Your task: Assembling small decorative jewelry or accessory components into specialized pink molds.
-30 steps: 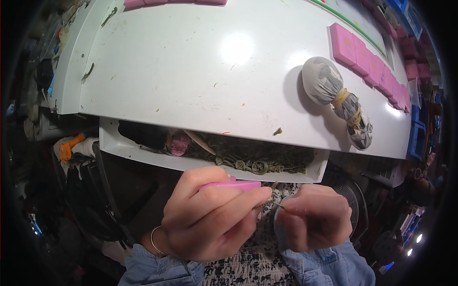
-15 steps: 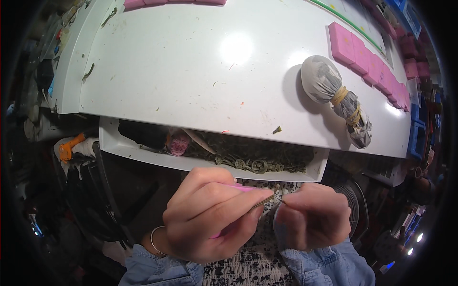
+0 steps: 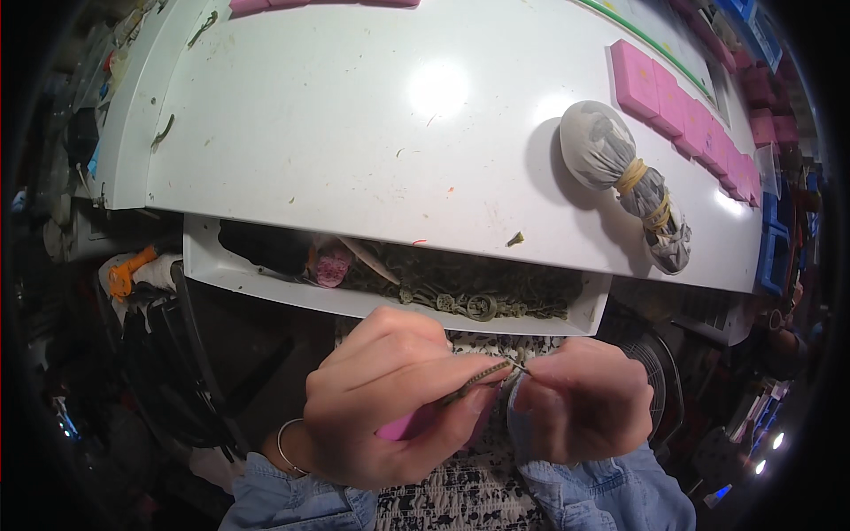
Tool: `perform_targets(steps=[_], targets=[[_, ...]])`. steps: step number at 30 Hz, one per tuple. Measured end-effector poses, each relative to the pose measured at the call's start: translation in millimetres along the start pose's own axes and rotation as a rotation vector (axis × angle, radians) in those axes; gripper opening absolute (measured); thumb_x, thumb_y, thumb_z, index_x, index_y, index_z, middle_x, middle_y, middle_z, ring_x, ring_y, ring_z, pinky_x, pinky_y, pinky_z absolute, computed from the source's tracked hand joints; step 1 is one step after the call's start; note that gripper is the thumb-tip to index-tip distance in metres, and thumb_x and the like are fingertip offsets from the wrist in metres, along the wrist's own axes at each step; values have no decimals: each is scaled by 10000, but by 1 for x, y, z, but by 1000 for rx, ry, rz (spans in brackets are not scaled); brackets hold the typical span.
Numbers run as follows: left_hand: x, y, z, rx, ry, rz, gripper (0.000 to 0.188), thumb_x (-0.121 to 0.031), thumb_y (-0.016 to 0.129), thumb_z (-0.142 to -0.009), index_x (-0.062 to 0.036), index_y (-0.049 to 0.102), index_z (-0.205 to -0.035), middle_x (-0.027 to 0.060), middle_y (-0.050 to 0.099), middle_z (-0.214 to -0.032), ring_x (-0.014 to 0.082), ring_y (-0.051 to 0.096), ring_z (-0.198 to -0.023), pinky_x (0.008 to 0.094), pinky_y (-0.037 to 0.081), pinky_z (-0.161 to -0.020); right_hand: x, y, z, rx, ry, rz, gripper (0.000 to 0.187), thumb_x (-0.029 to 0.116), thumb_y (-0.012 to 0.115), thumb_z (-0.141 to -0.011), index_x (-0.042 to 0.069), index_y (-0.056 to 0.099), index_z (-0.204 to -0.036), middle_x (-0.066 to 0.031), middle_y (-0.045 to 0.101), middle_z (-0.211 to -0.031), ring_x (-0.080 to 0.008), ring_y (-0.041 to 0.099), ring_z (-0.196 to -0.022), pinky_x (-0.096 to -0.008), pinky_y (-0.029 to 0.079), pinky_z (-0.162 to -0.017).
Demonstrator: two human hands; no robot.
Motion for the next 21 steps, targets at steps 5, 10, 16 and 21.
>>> perform_targets(steps=[5,10,16,21], targets=[[1,-1,2,-7,-6,-6,202,20,656,-681,-26,666,-878,90,659,-780,233,596,-719,297,495,-639,7,6,-7,285,-186,192,326,-22,730,-595,-8,646,-910,-51,534,-520,-120,472,-394,-231,322,-382],[1,-1,1,-4,-22,-1,206,28,654,-674,-27,667,-872,89,660,-781,230,594,-717,293,493,-636,10,0,0,-10,-334,120,355,-18,728,-549,-8,648,-895,-30,497,-495,-113,450,-381,-235,311,-373],[1,-1,2,-13,-17,-1,215,32,652,-667,-26,670,-872,87,658,-777,229,591,-716,291,493,-634,12,0,0,8,-317,181,413,1,709,-490,5,656,-900,-22,501,-506,-119,457,-399,-240,319,-390],[1,0,2,-10,-27,5,210,33,652,-665,-27,669,-866,86,656,-774,230,590,-715,291,493,-635,8,5,4,120,-287,247,407,63,703,-508,45,664,-913,1,504,-520,-130,476,-443,-258,344,-427]])
Point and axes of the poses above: each hand's wrist, its own z-axis away from the middle knuckle, its own y-axis out of the palm, x = y × z, the point moved 7 cm from there along -z, towards the middle knuckle
